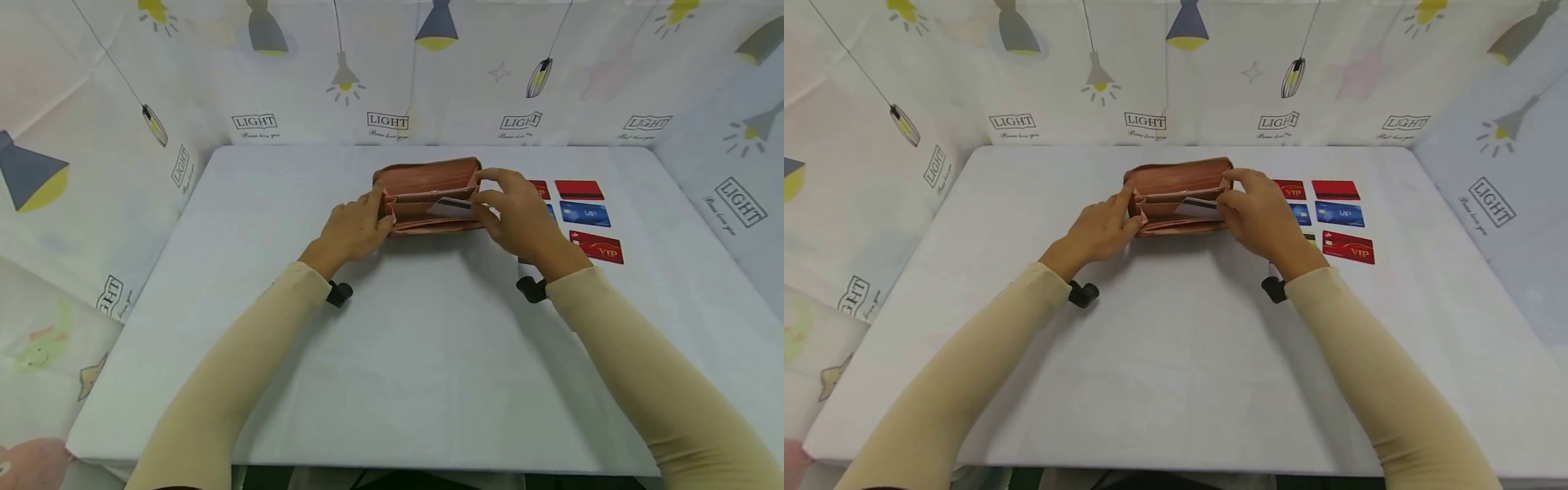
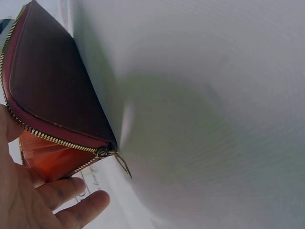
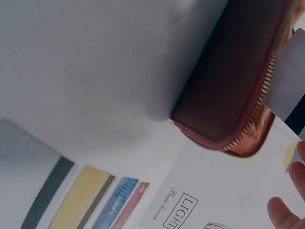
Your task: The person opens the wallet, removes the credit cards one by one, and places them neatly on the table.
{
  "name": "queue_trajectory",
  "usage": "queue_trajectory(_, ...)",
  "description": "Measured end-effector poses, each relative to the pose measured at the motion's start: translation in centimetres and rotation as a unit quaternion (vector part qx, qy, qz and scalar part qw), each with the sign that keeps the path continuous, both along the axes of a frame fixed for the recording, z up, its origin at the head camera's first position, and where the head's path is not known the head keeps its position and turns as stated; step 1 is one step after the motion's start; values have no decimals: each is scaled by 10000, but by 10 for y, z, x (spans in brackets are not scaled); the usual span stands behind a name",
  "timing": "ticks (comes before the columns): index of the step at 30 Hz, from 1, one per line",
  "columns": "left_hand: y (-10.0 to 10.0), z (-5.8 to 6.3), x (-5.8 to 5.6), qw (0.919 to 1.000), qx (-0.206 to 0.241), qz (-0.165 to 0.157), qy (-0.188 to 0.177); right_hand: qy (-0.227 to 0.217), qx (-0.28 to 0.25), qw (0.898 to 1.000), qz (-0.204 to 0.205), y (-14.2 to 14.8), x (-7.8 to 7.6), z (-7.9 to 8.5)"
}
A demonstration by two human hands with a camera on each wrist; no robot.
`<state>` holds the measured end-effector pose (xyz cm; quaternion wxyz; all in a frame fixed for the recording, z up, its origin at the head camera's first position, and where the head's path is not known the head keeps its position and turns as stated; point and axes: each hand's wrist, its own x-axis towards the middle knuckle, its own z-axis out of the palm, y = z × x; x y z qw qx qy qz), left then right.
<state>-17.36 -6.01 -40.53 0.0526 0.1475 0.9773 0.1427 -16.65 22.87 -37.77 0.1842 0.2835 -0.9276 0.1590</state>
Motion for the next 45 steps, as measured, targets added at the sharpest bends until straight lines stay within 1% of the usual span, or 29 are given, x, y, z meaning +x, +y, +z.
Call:
queue_trajectory(5, 0, -2, 0, 10000, -21, 14, 3, -31, -200, 9996, -186, 15, -2, 11)
queue_trajectory(7, 0, -2, 0, 10000, -21, -13, 11, -108, -321, 9990, -284, 23, -3, 15)
queue_trajectory(11, 0, -2, 0, 10000, -12, -43, -16, -452, -708, 9946, -617, 41, 0, 24)
queue_trajectory(14, 0, -1, 0, 10000, 0, -43, -23, -816, -1063, 9865, -937, 57, 2, 29)
queue_trajectory(17, 0, -1, 0, 10000, -40, -46, -20, -1200, -1280, 9751, -1357, 75, 5, 33)
queue_trajectory(21, 0, 0, 1, 10000, -62, -56, -3, -1523, -1320, 9619, -1845, 100, 8, 34)
queue_trajectory(24, 1, 0, 2, 10000, -41, -48, 17, -1585, -1273, 9573, -2056, 118, 11, 33)
queue_trajectory(27, 2, -1, 2, 10000, -12, -56, 45, -1613, -1251, 9543, -2184, 136, 14, 31)
queue_trajectory(32, 6, -1, 3, 10000, 14, -81, 38, -1782, -1216, 9462, -2413, 162, 22, 26)
queue_trajectory(34, 7, -1, 2, 10000, 13, -87, 17, -1856, -1202, 9434, -2473, 171, 26, 24)
queue_trajectory(37, 7, -2, 2, 9999, 4, -101, -18, -1928, -1119, 9424, -2493, 184, 30, 20)
queue_trajectory(40, 7, -3, 2, 9999, 2, -111, -25, -2190, -996, 9366, -2548, 196, 32, 16)
queue_trajectory(45, 5, -2, 3, 9999, -97, -62, -12, -2868, -747, 9171, -2667, 212, 37, 4)
